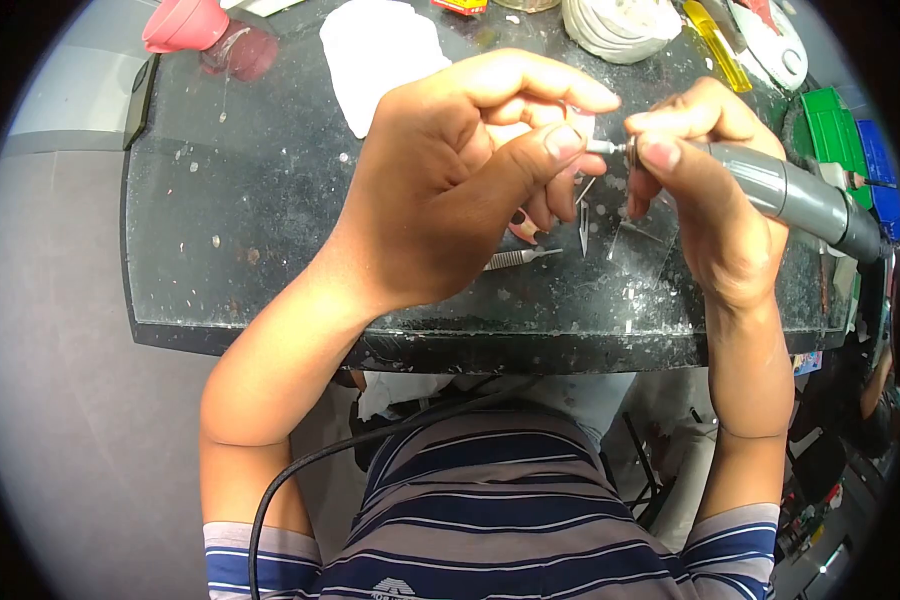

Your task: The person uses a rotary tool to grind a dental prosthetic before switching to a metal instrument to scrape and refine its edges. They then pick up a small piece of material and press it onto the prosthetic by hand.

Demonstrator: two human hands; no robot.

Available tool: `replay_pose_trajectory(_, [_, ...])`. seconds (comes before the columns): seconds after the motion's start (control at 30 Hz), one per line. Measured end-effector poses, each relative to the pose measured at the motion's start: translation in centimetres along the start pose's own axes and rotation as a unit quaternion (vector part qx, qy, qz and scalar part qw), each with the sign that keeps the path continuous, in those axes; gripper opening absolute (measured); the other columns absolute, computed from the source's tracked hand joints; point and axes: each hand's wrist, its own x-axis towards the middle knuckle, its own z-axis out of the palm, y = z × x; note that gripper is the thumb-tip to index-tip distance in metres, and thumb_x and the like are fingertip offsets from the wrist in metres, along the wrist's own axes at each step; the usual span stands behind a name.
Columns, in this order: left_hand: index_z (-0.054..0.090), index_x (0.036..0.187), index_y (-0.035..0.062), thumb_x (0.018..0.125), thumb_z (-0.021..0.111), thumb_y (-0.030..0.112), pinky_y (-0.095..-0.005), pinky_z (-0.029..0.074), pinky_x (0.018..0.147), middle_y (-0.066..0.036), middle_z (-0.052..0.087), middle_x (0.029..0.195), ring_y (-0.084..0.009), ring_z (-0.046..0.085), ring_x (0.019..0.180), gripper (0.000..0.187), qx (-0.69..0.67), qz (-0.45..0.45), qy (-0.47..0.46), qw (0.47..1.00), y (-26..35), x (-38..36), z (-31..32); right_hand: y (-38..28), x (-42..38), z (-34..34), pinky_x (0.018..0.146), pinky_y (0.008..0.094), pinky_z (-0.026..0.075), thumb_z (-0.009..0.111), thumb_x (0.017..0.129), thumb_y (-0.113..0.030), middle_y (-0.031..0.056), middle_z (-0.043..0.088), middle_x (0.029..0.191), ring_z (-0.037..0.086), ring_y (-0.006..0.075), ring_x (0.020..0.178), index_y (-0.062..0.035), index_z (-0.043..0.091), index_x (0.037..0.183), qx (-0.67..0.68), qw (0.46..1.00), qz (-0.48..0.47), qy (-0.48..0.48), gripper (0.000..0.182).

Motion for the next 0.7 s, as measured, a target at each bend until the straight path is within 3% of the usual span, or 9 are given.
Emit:
replay_pose_trajectory(0.57, [0.056,0.125,-0.0085,0.102,0.052,0.006,-0.0329,0.058,0.082,-0.008,0.064,0.075,-0.0134,0.064,0.065,0.027,0.002,-0.001,-0.003,1.000,-0.17,-0.02,-0.07,0.24,0.12,0.00,0.055,0.0280,0.049,0.068,0.087,-0.014,0.0095,0.062,0.079,0.059,0.0155,0.063,0.0025,0.064,0.095,-0.016,1.000,-0.008,0.004,0.019])
replay_pose_trajectory(0.7, [0.056,0.127,-0.0090,0.102,0.052,0.006,-0.0287,0.058,0.076,-0.009,0.064,0.076,-0.0132,0.064,0.065,0.029,0.004,-0.005,-0.002,1.000,0.03,-0.09,0.03,-0.23,0.03,0.35,0.055,0.0279,0.049,0.068,0.087,-0.013,0.0097,0.062,0.079,0.059,0.0154,0.063,0.0024,0.063,0.093,-0.008,1.000,-0.004,-0.001,0.017])
